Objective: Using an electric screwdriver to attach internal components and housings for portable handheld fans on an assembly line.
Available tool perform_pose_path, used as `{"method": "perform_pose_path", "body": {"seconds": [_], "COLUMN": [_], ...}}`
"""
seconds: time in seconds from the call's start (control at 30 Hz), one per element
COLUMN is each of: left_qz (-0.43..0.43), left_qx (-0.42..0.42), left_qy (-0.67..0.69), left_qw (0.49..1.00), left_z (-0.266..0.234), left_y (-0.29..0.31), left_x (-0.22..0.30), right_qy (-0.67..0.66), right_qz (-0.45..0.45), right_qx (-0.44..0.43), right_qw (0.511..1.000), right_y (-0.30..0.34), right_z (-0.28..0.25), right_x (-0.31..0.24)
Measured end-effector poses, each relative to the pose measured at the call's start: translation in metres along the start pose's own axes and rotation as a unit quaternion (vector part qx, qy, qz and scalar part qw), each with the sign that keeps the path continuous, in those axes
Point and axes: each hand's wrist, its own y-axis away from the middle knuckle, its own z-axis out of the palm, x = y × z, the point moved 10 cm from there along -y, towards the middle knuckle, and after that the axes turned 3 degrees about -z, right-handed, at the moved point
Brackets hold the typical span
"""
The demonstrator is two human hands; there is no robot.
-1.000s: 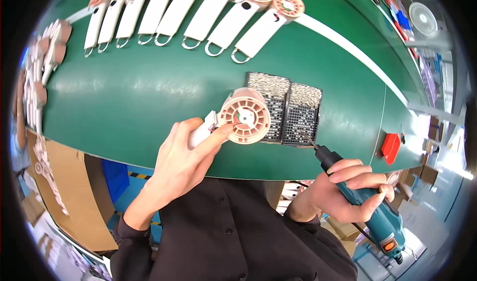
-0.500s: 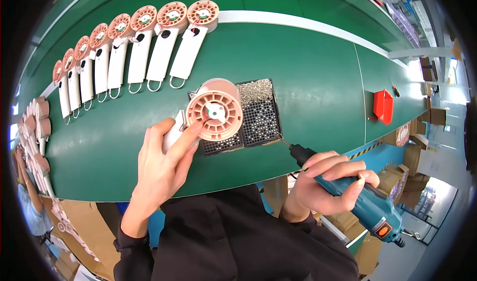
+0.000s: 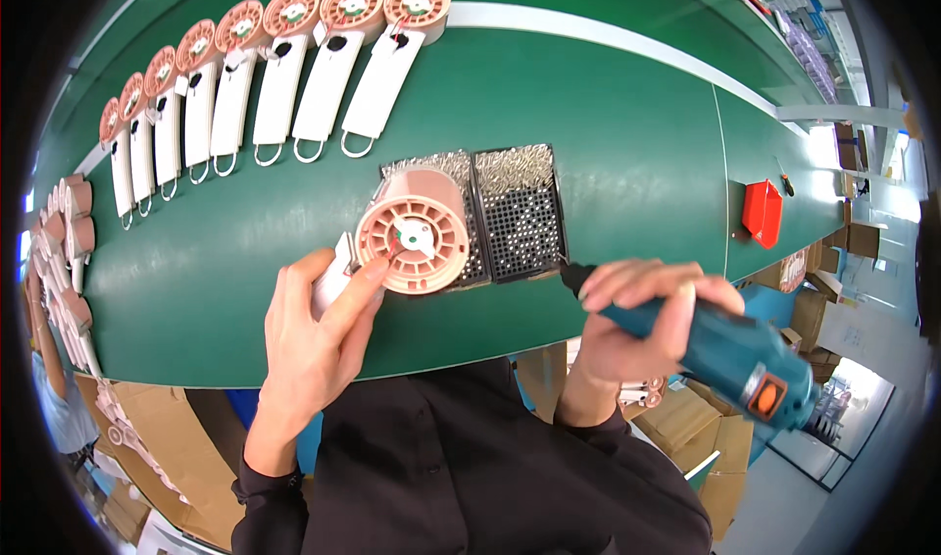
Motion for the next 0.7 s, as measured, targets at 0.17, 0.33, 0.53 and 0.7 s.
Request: {"method": "perform_pose_path", "body": {"seconds": [0.17, 0.33, 0.53, 0.7], "left_qz": [-0.070, -0.137, -0.145, -0.132], "left_qx": [0.012, 0.029, 0.043, 0.042], "left_qy": [0.004, -0.012, -0.010, -0.004], "left_qw": [0.997, 0.990, 0.988, 0.990], "left_z": [0.002, -0.001, -0.004, -0.002], "left_y": [0.028, 0.049, 0.055, 0.054], "left_x": [-0.026, -0.049, -0.056, -0.053], "right_qy": [0.041, 0.048, 0.068, 0.058], "right_qz": [0.012, 0.029, 0.021, 0.016], "right_qx": [0.002, 0.006, -0.013, -0.034], "right_qw": [0.999, 0.998, 0.997, 0.998], "right_y": [-0.002, 0.002, 0.006, 0.008], "right_z": [0.005, 0.005, 0.010, 0.015], "right_x": [0.026, 0.037, 0.042, 0.042]}}
